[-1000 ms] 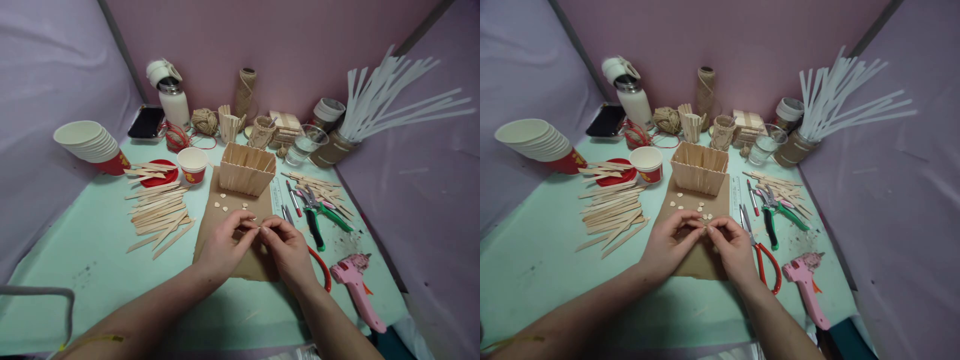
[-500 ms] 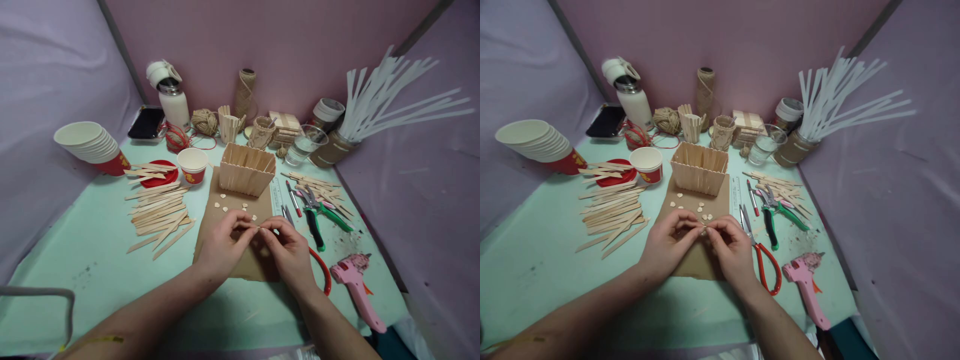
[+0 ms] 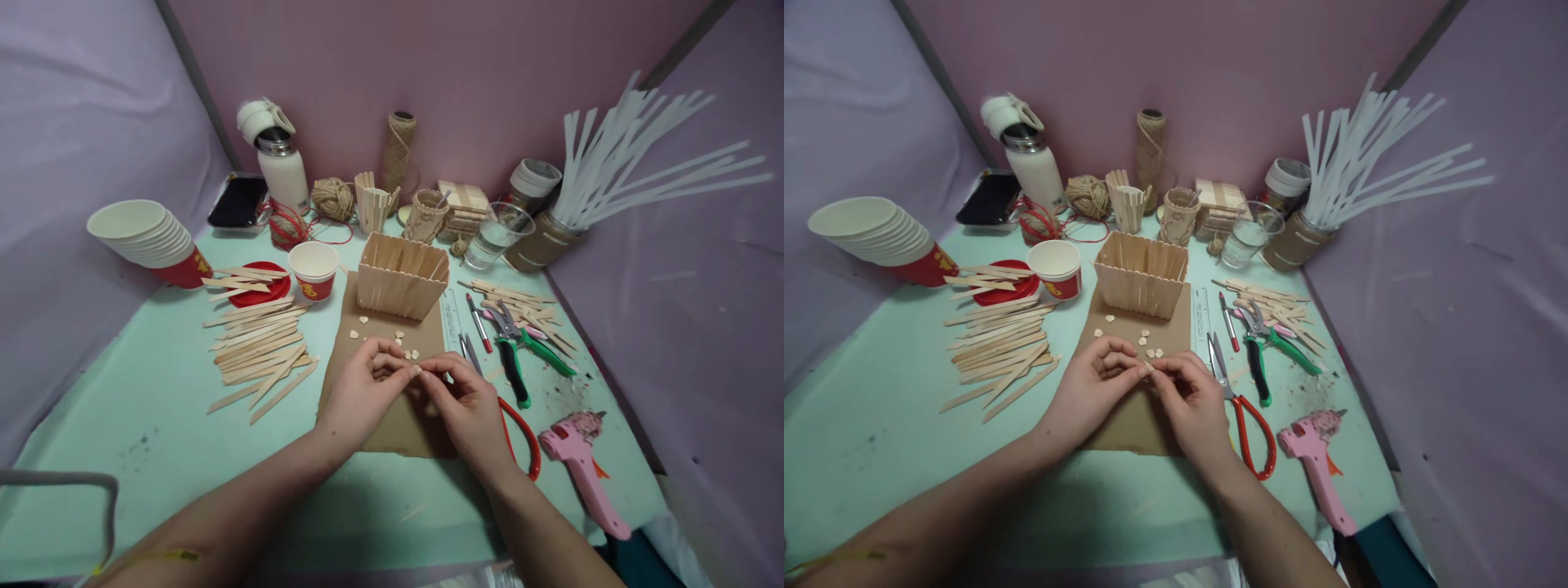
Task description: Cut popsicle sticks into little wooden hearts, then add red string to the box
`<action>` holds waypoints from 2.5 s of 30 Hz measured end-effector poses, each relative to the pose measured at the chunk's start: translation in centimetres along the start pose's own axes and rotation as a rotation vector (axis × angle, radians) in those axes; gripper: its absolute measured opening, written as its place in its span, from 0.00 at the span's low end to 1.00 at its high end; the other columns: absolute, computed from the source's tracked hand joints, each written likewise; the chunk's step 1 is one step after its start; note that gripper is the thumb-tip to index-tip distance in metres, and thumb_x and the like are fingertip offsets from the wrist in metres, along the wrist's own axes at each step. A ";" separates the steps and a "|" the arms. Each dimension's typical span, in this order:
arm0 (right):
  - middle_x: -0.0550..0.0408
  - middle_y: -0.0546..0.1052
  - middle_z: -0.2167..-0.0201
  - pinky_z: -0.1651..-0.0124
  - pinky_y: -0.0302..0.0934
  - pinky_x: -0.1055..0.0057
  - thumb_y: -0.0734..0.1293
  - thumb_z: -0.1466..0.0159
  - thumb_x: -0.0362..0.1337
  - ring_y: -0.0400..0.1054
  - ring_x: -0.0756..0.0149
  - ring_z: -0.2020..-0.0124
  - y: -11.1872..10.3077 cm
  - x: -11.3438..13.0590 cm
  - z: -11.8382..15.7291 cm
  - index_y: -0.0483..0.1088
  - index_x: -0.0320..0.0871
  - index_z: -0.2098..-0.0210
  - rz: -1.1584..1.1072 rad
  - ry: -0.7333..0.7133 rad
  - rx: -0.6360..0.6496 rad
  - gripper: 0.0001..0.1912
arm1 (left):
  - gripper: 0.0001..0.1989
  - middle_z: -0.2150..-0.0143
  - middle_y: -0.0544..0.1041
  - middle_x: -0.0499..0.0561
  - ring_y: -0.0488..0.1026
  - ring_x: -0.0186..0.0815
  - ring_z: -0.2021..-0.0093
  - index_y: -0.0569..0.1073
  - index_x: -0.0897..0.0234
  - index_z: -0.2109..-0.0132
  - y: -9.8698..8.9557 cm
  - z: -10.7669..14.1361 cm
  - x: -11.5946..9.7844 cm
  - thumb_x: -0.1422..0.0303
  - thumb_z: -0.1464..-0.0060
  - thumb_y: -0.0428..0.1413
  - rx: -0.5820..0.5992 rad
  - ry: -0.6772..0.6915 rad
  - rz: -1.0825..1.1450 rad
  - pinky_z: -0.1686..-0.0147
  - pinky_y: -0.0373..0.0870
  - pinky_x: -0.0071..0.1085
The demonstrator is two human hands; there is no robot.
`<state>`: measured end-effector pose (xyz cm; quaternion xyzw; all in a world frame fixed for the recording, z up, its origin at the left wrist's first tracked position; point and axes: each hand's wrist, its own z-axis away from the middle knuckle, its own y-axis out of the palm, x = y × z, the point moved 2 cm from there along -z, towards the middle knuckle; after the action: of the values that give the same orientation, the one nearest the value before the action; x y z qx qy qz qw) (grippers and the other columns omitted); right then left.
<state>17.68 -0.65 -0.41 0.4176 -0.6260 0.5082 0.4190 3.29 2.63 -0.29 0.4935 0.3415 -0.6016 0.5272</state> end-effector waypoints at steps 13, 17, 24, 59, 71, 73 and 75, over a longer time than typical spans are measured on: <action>0.55 0.74 0.67 0.61 0.62 0.69 0.67 0.37 0.34 0.69 0.66 0.64 0.0 -0.1 0.1 0.74 0.46 0.66 0.094 -0.080 -0.030 0.03 | 0.14 0.71 0.77 0.45 0.74 0.30 0.69 0.66 0.64 0.65 0.1 -0.3 0.3 0.67 0.54 0.64 -0.006 -0.141 0.128 0.62 0.66 0.28; 0.55 0.74 0.67 0.61 0.63 0.68 0.67 0.37 0.37 0.69 0.65 0.64 0.0 -0.2 0.0 0.75 0.46 0.66 0.050 -0.006 -0.006 0.04 | 0.15 0.71 0.78 0.47 0.74 0.31 0.68 0.66 0.64 0.65 0.1 -0.4 0.5 0.66 0.55 0.65 0.015 -0.162 0.193 0.62 0.66 0.29; 0.54 0.75 0.67 0.61 0.64 0.66 0.68 0.39 0.39 0.69 0.64 0.65 0.0 -0.3 -0.1 0.75 0.45 0.65 -0.055 0.114 0.027 0.06 | 0.14 0.71 0.77 0.48 0.73 0.29 0.70 0.68 0.65 0.67 0.3 -0.4 0.3 0.67 0.57 0.65 0.024 -0.175 0.274 0.66 0.66 0.27; 0.53 0.74 0.67 0.66 0.63 0.67 0.68 0.39 0.42 0.69 0.62 0.66 0.0 -0.6 0.0 0.74 0.45 0.66 -0.107 0.174 0.025 0.07 | 0.08 0.68 0.76 0.47 0.75 0.34 0.63 0.70 0.64 0.65 0.2 -0.2 0.3 0.68 0.52 0.61 0.014 0.025 0.004 0.59 0.70 0.32; 0.61 0.67 0.81 0.74 0.52 0.73 0.70 0.42 0.44 0.58 0.71 0.78 -0.2 -0.9 -0.1 0.71 0.43 0.71 -0.202 0.358 0.018 0.10 | 0.07 0.66 0.75 0.48 0.75 0.34 0.62 0.69 0.62 0.62 0.4 -0.1 0.6 0.69 0.50 0.58 0.066 0.074 -0.075 0.59 0.71 0.32; 0.62 0.65 0.82 0.75 0.49 0.74 0.70 0.43 0.45 0.56 0.72 0.79 -0.1 -1.3 -0.2 0.71 0.42 0.71 -0.292 0.414 0.025 0.12 | 0.08 0.67 0.75 0.47 0.75 0.34 0.63 0.69 0.62 0.62 0.4 -0.1 0.5 0.69 0.50 0.59 0.063 0.061 -0.071 0.59 0.71 0.32; 0.62 0.65 0.81 0.76 0.48 0.74 0.71 0.44 0.46 0.55 0.73 0.79 0.0 -1.6 -0.2 0.70 0.42 0.71 -0.413 0.466 0.040 0.13 | 0.08 0.68 0.75 0.47 0.75 0.34 0.63 0.69 0.63 0.62 0.4 -0.1 0.4 0.69 0.51 0.59 0.061 0.041 -0.061 0.59 0.71 0.32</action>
<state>18.23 -0.26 -1.91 0.4164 -0.4049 0.5066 0.6372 3.76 2.50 -0.69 0.5109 0.3486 -0.6173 0.4862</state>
